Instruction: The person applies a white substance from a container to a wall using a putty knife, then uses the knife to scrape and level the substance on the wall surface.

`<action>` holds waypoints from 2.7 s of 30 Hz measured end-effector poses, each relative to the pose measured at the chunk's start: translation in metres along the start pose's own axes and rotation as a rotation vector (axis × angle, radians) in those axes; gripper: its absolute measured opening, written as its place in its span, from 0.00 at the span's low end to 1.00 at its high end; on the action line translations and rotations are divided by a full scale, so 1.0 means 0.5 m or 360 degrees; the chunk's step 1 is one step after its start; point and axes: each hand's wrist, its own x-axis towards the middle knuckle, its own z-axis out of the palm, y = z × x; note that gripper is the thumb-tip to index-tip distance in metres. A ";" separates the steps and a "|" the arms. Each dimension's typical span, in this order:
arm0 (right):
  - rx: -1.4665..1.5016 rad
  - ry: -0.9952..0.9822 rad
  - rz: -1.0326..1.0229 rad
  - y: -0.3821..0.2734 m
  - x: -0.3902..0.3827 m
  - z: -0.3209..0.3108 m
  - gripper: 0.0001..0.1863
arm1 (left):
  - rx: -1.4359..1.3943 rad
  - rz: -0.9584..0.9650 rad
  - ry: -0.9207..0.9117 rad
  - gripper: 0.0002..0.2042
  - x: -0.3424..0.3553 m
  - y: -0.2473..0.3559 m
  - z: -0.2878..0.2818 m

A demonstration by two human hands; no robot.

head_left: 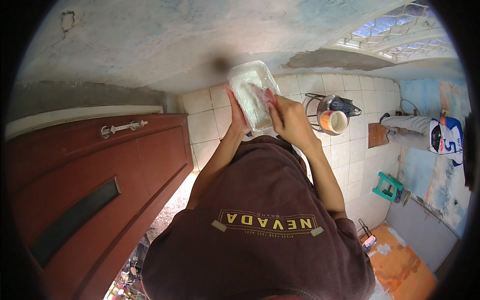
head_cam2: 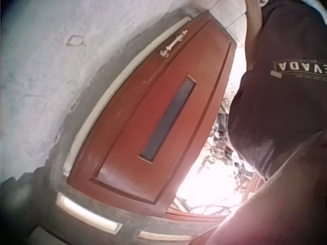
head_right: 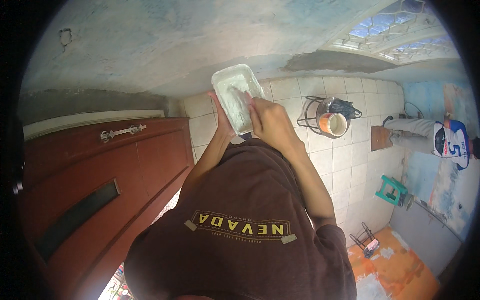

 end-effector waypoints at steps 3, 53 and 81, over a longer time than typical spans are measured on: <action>0.0060 0.0225 0.0100 -0.012 0.013 -0.035 0.06 | -0.0191 0.0023 -0.0130 0.57 -0.017 0.018 0.058; -0.0046 0.0840 0.0537 0.197 -0.205 -0.137 0.28 | 0.0118 -0.0411 -0.0154 0.51 0.093 -0.223 0.125; 0.0058 0.0237 0.1831 1.392 -0.590 0.028 0.34 | 0.0138 -0.0460 0.0569 0.43 0.228 -0.916 0.051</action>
